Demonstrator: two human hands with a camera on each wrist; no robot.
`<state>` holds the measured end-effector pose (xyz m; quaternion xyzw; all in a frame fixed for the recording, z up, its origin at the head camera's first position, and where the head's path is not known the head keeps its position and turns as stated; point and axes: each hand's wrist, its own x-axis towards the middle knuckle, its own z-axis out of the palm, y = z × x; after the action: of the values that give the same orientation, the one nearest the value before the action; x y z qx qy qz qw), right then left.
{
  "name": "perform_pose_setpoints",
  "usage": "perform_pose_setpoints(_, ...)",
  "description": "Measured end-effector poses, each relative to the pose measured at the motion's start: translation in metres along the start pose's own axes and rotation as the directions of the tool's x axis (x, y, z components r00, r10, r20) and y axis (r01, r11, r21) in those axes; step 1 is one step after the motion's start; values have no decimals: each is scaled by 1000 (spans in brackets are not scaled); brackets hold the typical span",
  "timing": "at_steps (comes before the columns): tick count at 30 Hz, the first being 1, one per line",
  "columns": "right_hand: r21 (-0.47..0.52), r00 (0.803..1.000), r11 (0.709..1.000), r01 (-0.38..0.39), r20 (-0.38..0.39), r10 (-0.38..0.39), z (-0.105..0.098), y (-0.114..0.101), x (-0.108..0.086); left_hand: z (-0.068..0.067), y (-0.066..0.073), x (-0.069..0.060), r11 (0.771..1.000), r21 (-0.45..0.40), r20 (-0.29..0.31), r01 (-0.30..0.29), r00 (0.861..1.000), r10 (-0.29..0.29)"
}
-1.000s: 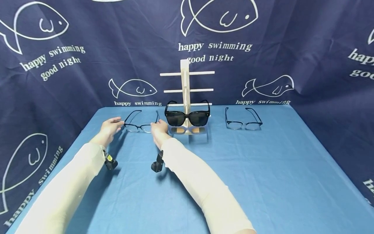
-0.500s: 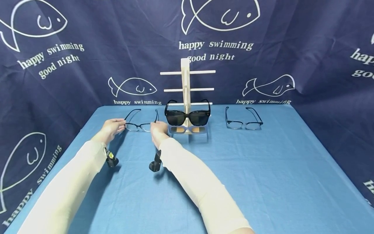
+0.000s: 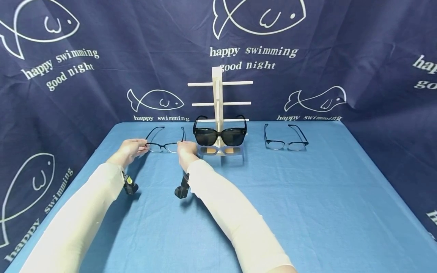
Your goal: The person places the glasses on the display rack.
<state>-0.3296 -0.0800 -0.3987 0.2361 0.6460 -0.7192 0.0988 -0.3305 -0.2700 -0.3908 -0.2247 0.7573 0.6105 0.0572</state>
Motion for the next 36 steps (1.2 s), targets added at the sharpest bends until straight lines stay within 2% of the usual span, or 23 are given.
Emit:
perform_pose_setpoints(4,38,1000,999,-14,-2,14,0,0,0,-2,0,-2,1000,-14,21,3,1000,-3)
perform_pose_setpoints(12,134,999,991,-17,48,11,1,2,-7,-11,-1,-7,1000,-2,41,2,999,-2)
perform_pose_setpoints(20,62,999,998,-20,37,17,4,-3,-16,-21,3,-12,999,-44,66,13,998,-10)
perform_pose_setpoints(28,76,996,997,6,88,-12,-1,-7,-26,-28,5,-20,1000,-28,111,-6,994,9)
perform_pose_setpoints(36,0,989,999,40,142,-40,-8,-14,-40,-35,6,-30,999,-24,137,-26,990,29)
